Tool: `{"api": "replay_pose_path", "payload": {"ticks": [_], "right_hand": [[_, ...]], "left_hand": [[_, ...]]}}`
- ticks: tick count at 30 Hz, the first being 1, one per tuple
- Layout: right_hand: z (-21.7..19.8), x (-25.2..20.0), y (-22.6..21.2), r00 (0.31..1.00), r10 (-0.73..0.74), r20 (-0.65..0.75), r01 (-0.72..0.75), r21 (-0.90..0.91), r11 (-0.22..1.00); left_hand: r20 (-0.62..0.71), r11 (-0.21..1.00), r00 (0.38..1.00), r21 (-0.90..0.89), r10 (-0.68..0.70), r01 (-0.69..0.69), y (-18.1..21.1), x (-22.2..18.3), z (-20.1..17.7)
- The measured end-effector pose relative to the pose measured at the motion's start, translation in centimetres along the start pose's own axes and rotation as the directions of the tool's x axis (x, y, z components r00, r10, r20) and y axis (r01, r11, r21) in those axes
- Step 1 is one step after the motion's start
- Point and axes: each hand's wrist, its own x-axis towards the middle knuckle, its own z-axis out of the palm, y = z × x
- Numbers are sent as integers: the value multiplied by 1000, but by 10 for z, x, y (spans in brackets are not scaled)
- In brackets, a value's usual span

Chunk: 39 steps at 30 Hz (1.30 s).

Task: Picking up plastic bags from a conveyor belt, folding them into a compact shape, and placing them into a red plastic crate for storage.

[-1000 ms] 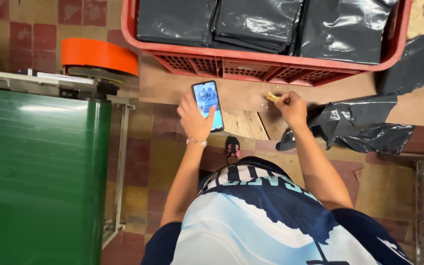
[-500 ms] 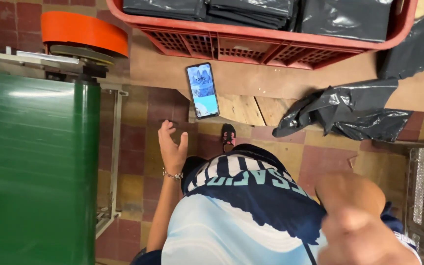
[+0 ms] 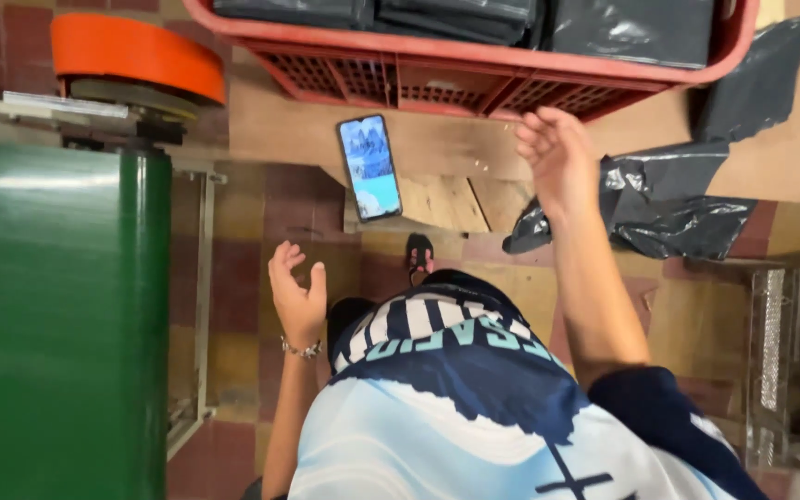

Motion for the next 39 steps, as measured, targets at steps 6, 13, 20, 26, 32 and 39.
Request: {"api": "replay_pose_path", "payload": {"ticks": [6, 13, 20, 26, 32, 39], "right_hand": [[-103, 57, 121, 786, 561, -259, -520, 212, 827], [-93, 31, 148, 661, 695, -283, -751, -230, 620], [11, -52, 75, 492, 849, -193, -708, -657, 261], [-69, 25, 135, 696, 681, -229, -717, -156, 680], [4, -122, 155, 604, 786, -131, -666, -625, 407], [113, -204, 276, 550, 835, -27, -261, -955, 141]], "left_hand": [[-5, 998, 998, 24, 61, -61, -9, -11, -7], [-22, 994, 994, 16, 105, -104, -22, -23, -21], [-64, 997, 996, 53, 58, -55, -47, -43, -63], [-102, 997, 992, 34, 74, -71, -65, -57, -109], [-174, 998, 983, -13, -58, 56, -86, -86, -174], [-215, 944, 921, -12, -324, 329, -144, -135, -228]]}}
